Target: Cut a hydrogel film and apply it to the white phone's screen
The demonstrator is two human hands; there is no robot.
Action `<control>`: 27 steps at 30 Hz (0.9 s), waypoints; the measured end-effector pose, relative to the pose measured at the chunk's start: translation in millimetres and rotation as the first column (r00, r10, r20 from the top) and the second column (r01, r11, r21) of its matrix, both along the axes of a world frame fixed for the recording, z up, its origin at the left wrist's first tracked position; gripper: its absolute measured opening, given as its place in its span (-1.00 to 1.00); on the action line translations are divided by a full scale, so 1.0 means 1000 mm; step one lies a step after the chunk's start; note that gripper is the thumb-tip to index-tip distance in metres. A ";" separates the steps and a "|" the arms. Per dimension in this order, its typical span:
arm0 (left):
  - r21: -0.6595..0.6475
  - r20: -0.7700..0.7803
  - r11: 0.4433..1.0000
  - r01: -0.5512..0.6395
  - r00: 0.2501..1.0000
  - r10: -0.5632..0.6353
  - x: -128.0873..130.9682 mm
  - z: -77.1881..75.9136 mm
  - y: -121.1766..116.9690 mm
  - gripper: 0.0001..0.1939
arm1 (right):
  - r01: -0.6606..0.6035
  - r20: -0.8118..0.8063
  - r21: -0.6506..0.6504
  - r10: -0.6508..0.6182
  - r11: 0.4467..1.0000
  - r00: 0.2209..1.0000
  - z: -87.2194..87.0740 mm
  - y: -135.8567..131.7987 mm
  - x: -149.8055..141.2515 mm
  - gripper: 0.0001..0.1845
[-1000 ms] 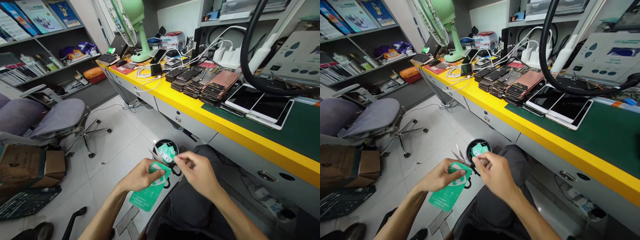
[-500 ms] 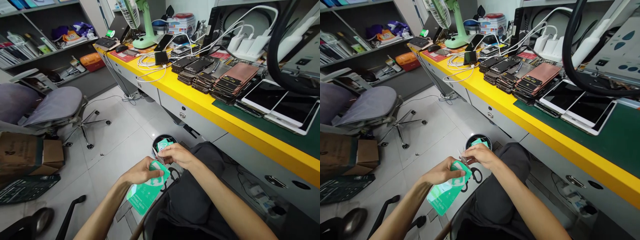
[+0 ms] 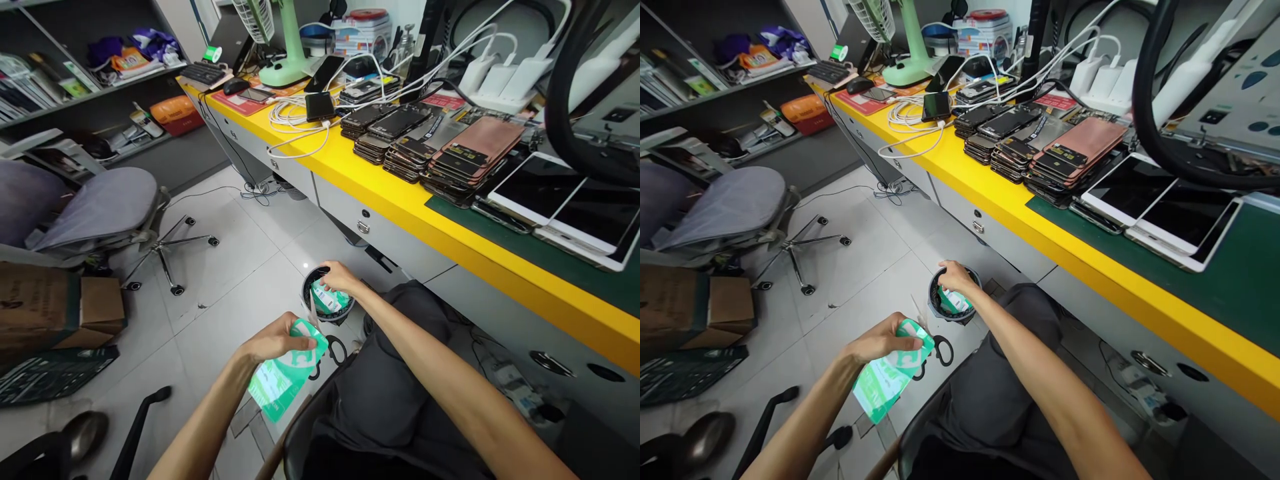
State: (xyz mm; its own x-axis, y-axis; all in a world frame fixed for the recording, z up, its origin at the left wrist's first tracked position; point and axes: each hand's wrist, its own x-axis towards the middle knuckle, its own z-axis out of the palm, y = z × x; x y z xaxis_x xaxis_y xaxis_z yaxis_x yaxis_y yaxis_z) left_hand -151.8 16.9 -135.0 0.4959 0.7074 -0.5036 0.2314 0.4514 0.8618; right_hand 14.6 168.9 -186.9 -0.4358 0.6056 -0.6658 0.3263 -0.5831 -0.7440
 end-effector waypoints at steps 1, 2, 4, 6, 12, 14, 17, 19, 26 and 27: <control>0.004 0.000 1.000 0.000 1.000 0.000 -0.001 0.000 0.000 -0.60 | -0.014 -0.001 0.006 0.014 1.000 1.000 0.000 0.000 0.000 -0.61; 0.009 0.000 1.000 0.000 1.000 0.000 -0.002 0.001 0.001 -0.59 | -0.026 -0.010 0.010 0.026 1.000 1.000 0.002 -0.002 0.001 -0.61; 0.020 0.002 1.000 -0.002 1.000 0.002 -0.004 0.003 0.001 -0.59 | -0.057 -0.064 0.013 0.058 0.998 0.996 0.010 -0.008 0.006 -0.64; 0.029 0.005 1.000 -0.002 1.000 0.002 -0.004 0.004 0.001 -0.58 | -0.112 -0.162 0.010 0.112 0.994 0.980 0.020 -0.018 0.013 -0.67; 0.041 0.016 0.999 0.034 0.999 -0.034 0.000 0.009 0.000 -0.60 | -0.378 -0.352 0.014 0.358 0.926 0.865 0.039 -0.042 0.023 -0.62; 0.042 0.015 0.998 0.051 0.999 -0.051 0.002 0.010 -0.001 -0.61 | -0.418 -0.340 0.025 0.401 0.908 0.850 0.039 -0.040 0.022 -0.61; 0.038 0.015 0.996 0.077 0.997 -0.077 0.004 0.009 -0.002 -0.63 | -0.472 -0.295 0.042 0.462 0.881 0.836 0.039 -0.031 0.021 -0.60; 0.032 0.020 0.995 0.097 0.995 -0.098 0.004 0.008 -0.003 -0.62 | -0.513 -0.259 0.050 0.507 0.857 0.822 0.041 -0.022 0.021 -0.61; 0.000 0.042 0.993 0.116 0.992 -0.116 0.004 0.011 -0.009 -0.65 | -0.444 -0.083 0.190 0.465 0.876 0.882 0.037 0.008 0.016 -0.78; -0.005 0.044 0.994 0.109 0.993 -0.109 0.004 0.012 -0.010 -0.65 | -0.411 -0.035 0.226 0.429 0.883 0.903 0.034 0.010 0.015 -0.78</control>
State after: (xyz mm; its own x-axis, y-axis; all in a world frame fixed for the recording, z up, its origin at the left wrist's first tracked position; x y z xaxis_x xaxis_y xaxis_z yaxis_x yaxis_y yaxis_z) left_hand -147.9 7.1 -123.3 0.5917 0.6441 -0.4848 0.2417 0.4319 0.8689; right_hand 29.4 178.8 -152.7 -0.7274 0.4740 -0.4963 0.4389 -0.2346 -0.8674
